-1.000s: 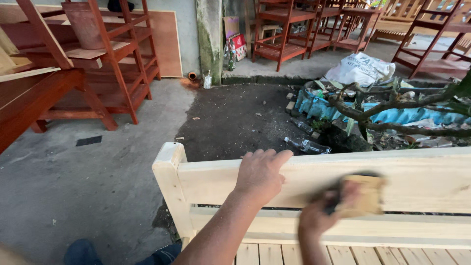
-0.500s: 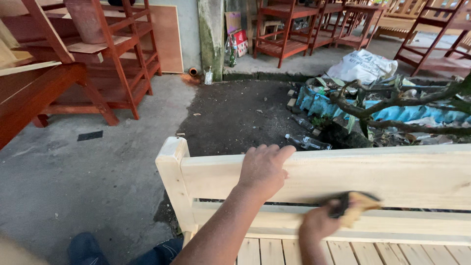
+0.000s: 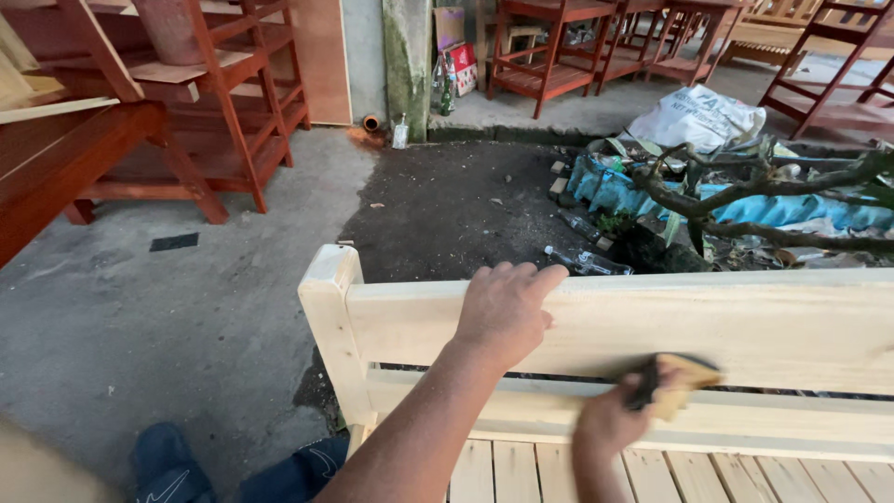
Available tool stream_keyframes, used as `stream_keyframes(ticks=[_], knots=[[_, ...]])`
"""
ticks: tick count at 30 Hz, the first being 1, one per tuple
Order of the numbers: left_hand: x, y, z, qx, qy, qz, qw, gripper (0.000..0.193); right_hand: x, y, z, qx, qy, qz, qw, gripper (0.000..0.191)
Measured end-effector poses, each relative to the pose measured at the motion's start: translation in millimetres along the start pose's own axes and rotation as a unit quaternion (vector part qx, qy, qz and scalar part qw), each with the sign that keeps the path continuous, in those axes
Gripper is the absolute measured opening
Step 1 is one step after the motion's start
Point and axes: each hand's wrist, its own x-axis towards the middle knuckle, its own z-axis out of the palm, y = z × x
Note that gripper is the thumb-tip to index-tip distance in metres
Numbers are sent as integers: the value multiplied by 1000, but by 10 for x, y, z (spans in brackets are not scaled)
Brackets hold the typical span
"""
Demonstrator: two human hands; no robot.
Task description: The person sands a light-colored wooden bench, first rubbing the seat slats with a sanding block, then sanding the backrest rail and its edges, moving the block back and forth along the wood. Near the end they handle the sandpaper and continue sanding the bench frame.
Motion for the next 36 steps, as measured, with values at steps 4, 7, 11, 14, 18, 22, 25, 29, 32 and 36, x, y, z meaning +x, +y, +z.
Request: stream_keyframes(ticks=[4,7,11,14,18,22,25,29,32,36], knots=[[13,24,-4,0,-6,-8,1000,52,1203,-181,-356,46,98,230,967,39],[34,43,-22,2,-20,-21,1000,52,1386,-375,-378,28,108,313,943,41],[31,47,-40,6,-22,-21,1000,50,403,-476,-126,-123,24,-127,984,42],[16,29,-34,1,-18,-18,1000,53,208,-295,-49,-7,19,-29,999,52],[7,10,-8,-12,18,2,1000,51,1132,-19,-289,44,90,209,973,34],[36,20,7,0,-9,-13,1000,47,1514,-151,-410,89,120,242,959,36],[45,27,1,7,-12,-10,1000,46,709,-374,-155,-87,62,127,986,41],[16,1,-14,5,5,1,1000,52,-61,-415,55,65,-23,59,996,58],[14,-5,-5,7,-7,-1,1000,48,507,-244,-148,53,16,71,996,53],[43,7,13,6,-8,-6,1000,51,1401,-116,-394,-6,94,281,955,40]])
